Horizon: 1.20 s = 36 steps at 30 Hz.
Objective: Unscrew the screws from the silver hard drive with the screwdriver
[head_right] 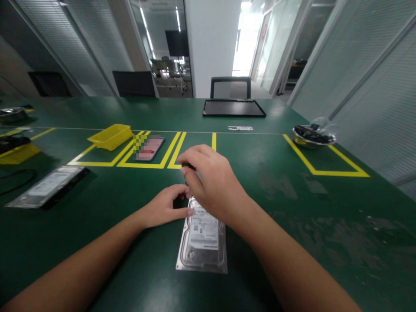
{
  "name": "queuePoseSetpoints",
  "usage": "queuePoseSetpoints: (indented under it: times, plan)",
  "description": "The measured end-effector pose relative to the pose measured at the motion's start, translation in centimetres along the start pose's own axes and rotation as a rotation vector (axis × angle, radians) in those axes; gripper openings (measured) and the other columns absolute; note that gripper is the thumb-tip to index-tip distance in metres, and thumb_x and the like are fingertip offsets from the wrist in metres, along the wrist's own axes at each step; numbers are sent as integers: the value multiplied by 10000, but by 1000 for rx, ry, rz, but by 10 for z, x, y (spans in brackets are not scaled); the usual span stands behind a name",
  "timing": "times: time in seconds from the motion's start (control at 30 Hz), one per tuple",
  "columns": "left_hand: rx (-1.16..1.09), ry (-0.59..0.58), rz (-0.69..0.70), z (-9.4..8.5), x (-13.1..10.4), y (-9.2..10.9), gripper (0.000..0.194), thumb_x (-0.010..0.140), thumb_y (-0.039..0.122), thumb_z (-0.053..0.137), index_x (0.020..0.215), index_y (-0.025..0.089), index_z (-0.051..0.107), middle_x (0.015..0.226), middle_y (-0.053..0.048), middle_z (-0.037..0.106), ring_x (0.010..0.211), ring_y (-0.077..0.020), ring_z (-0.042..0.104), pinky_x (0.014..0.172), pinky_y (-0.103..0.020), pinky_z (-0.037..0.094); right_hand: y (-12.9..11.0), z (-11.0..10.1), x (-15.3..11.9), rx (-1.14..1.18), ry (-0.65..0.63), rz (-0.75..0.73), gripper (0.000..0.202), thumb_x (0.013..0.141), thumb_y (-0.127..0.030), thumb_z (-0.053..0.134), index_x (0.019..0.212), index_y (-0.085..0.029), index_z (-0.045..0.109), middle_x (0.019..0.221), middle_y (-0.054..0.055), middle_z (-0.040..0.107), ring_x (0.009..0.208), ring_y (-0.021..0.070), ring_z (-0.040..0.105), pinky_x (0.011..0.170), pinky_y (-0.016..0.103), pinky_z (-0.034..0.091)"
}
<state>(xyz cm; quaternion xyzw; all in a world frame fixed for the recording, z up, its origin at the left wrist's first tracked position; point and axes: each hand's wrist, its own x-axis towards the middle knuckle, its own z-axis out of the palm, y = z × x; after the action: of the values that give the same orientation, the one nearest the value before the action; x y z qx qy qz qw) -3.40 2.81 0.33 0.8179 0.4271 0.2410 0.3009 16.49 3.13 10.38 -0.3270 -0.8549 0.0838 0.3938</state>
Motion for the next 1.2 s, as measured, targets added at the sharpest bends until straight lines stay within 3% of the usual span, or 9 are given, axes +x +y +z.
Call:
queuePoseSetpoints:
  times: [0.17, 0.43, 0.57, 0.8, 1.2]
  plan:
    - [21, -3, -3, 2, 1, -1, 389, 775, 495, 694, 998, 189, 604, 917, -31, 623, 827, -193, 544, 743, -310, 415, 2, 3, 1, -25, 55, 19, 79, 879, -175, 581, 905, -178, 655, 904, 32, 629, 876, 144, 576, 775, 266, 459]
    - [27, 1, 20, 0, 2, -1, 370, 775, 495, 703, 943, 189, 579, 913, -11, 608, 809, -180, 537, 731, -297, 397, 1, 2, 0, -46, 7, -16, 238, 879, -129, 529, 1078, -162, 657, 1082, 52, 691, 992, 182, 614, 884, 326, 459]
    - [36, 9, 16, 1, 2, 0, 362, 776, 497, 702, 914, 189, 572, 887, -2, 601, 778, -174, 531, 708, -289, 384, 0, 3, 0, -9, 23, -44, 254, 878, -98, 498, 1059, -138, 671, 1107, 72, 672, 1031, 168, 604, 917, 312, 460]
    - [36, -2, 16, 0, 1, 0, 372, 778, 485, 703, 961, 185, 583, 923, -18, 618, 818, -186, 538, 729, -298, 399, 0, 5, 2, -2, 48, -12, 133, 885, -158, 573, 951, -168, 688, 948, 45, 659, 913, 144, 598, 809, 279, 475]
    - [36, -2, 17, 0, 2, 0, 374, 769, 492, 715, 919, 187, 559, 919, -10, 616, 795, -180, 534, 720, -301, 388, 4, 2, 1, 18, -18, -102, 366, 855, -17, 458, 1148, -95, 662, 1166, 73, 672, 1099, 135, 603, 983, 270, 460]
